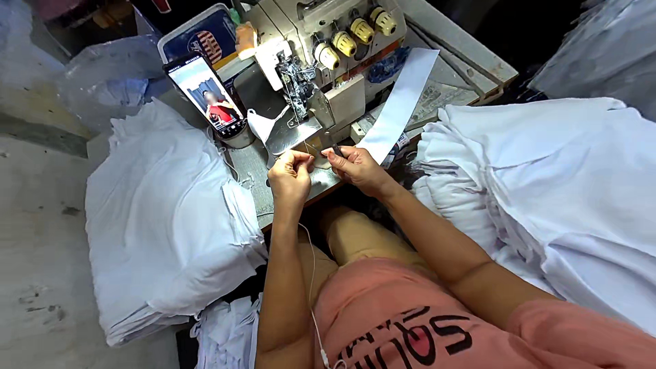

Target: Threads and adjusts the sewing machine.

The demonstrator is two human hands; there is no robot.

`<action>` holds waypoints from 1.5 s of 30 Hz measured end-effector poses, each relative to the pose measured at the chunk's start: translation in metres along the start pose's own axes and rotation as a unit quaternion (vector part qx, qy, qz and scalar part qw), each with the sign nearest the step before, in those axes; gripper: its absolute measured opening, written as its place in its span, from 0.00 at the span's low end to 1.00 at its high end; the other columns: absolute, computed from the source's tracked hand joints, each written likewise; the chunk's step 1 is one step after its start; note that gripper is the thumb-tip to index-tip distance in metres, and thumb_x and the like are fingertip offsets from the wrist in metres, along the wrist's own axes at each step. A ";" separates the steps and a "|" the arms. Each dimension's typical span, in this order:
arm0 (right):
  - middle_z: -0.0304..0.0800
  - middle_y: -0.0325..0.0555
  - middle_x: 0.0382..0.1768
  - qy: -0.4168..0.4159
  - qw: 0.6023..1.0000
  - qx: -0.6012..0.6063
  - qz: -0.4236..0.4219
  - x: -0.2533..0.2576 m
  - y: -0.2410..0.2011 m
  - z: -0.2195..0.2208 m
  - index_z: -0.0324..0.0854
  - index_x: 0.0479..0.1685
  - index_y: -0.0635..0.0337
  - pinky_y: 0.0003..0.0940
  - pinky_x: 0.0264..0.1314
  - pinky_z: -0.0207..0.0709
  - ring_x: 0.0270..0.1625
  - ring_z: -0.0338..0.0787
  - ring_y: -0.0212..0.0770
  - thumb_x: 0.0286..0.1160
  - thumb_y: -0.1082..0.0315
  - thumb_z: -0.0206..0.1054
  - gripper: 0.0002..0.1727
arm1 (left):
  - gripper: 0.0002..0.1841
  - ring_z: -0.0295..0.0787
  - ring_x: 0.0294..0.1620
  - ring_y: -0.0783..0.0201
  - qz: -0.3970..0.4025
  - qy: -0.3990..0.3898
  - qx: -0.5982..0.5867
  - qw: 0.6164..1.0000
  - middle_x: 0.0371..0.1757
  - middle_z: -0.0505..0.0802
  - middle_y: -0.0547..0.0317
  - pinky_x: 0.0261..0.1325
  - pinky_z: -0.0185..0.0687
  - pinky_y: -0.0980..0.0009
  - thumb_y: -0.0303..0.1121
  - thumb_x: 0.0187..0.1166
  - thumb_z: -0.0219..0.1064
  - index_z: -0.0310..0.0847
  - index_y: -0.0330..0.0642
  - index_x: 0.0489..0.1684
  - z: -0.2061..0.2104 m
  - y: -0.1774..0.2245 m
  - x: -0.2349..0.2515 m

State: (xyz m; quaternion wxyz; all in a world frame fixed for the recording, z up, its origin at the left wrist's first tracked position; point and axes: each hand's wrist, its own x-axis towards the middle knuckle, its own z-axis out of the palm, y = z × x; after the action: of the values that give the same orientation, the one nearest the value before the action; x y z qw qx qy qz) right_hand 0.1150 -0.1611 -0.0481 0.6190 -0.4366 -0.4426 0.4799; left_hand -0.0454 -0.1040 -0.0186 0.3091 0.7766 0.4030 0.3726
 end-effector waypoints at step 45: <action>0.82 0.25 0.24 -0.002 0.999 -0.007 -0.034 -0.011 0.006 -0.003 0.87 0.54 0.66 0.12 0.25 0.68 0.22 0.73 0.16 0.83 0.73 0.62 0.11 | 0.13 0.84 0.54 0.55 0.226 0.017 0.133 0.965 0.50 0.86 0.40 0.61 0.76 0.68 0.24 0.86 0.60 0.89 0.36 0.60 -0.046 -0.011 0.050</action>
State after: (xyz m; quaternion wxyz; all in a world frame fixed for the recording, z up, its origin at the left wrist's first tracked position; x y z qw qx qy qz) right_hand 0.1152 -0.1711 -0.0558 0.6311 -0.4249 -0.4620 0.4557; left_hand -0.0682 -0.0481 0.0141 0.1035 0.8751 0.2683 0.3893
